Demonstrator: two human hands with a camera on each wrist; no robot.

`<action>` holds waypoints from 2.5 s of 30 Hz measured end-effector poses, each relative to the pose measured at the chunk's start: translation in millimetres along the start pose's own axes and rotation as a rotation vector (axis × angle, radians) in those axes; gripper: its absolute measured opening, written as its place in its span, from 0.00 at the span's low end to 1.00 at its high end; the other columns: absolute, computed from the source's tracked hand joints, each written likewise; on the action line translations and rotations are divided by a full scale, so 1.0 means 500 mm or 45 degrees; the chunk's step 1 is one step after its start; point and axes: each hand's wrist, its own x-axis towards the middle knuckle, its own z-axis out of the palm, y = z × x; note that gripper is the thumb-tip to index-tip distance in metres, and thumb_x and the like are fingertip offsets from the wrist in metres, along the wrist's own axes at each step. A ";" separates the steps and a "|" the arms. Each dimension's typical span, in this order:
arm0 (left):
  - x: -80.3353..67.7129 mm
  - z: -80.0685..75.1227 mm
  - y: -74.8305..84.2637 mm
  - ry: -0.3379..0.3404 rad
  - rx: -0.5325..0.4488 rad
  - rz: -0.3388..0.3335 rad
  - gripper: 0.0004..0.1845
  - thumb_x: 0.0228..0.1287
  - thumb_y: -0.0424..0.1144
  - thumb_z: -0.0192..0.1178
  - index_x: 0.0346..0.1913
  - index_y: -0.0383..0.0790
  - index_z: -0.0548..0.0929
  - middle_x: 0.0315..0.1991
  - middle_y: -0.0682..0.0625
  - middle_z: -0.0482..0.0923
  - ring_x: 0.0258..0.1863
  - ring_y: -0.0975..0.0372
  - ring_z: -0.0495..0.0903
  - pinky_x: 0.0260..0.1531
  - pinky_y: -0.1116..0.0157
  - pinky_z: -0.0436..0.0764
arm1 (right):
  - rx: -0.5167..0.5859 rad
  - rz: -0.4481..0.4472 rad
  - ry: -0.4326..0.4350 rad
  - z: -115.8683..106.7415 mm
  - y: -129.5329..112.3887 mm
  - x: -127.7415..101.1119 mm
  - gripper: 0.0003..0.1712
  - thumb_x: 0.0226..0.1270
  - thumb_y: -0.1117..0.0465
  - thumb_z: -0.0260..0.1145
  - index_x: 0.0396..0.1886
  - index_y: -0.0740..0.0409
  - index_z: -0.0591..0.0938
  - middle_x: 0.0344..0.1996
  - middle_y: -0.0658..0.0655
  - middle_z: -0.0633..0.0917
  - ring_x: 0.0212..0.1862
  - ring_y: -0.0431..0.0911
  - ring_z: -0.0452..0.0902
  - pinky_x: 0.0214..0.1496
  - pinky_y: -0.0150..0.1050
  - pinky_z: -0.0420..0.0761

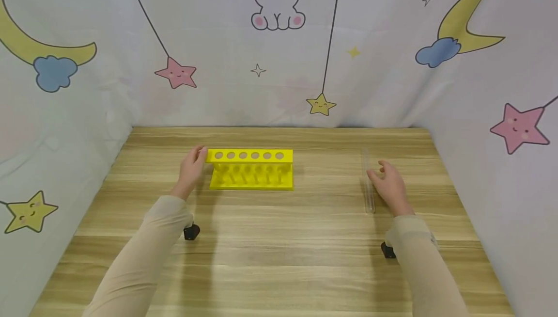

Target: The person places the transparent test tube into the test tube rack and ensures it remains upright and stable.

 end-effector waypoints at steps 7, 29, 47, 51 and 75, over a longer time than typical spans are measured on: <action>0.003 0.017 0.003 0.036 -0.072 -0.036 0.29 0.65 0.58 0.38 0.60 0.41 0.64 0.57 0.40 0.68 0.57 0.50 0.66 0.57 0.54 0.65 | 0.009 0.004 -0.010 0.003 0.004 0.003 0.38 0.65 0.44 0.47 0.63 0.70 0.56 0.52 0.74 0.67 0.47 0.64 0.70 0.43 0.54 0.72; 0.008 0.056 0.025 0.143 -0.273 -0.132 0.23 0.65 0.55 0.40 0.50 0.41 0.70 0.47 0.43 0.72 0.41 0.55 0.69 0.39 0.63 0.69 | 0.031 0.023 -0.008 0.008 0.008 0.007 0.37 0.65 0.44 0.47 0.62 0.70 0.57 0.53 0.74 0.67 0.49 0.65 0.69 0.45 0.55 0.71; 0.012 0.069 0.015 0.171 -0.250 -0.090 0.20 0.67 0.54 0.38 0.44 0.41 0.70 0.39 0.45 0.78 0.27 0.59 0.63 0.27 0.68 0.61 | -0.003 0.059 -0.048 0.018 0.001 0.015 0.39 0.64 0.42 0.46 0.62 0.70 0.57 0.51 0.73 0.68 0.50 0.64 0.66 0.48 0.57 0.67; 0.015 0.070 0.011 0.168 -0.243 -0.080 0.21 0.67 0.53 0.37 0.45 0.40 0.70 0.39 0.44 0.77 0.26 0.61 0.63 0.27 0.68 0.61 | -0.018 0.053 -0.047 0.018 0.000 0.017 0.39 0.65 0.42 0.46 0.61 0.71 0.58 0.49 0.74 0.69 0.50 0.64 0.66 0.47 0.57 0.67; 0.010 0.069 0.016 0.174 -0.230 -0.099 0.24 0.65 0.57 0.36 0.44 0.40 0.70 0.39 0.43 0.76 0.28 0.60 0.63 0.28 0.68 0.62 | -0.059 0.146 -0.127 0.021 -0.004 0.047 0.39 0.64 0.42 0.46 0.60 0.72 0.58 0.49 0.74 0.72 0.48 0.62 0.70 0.43 0.51 0.72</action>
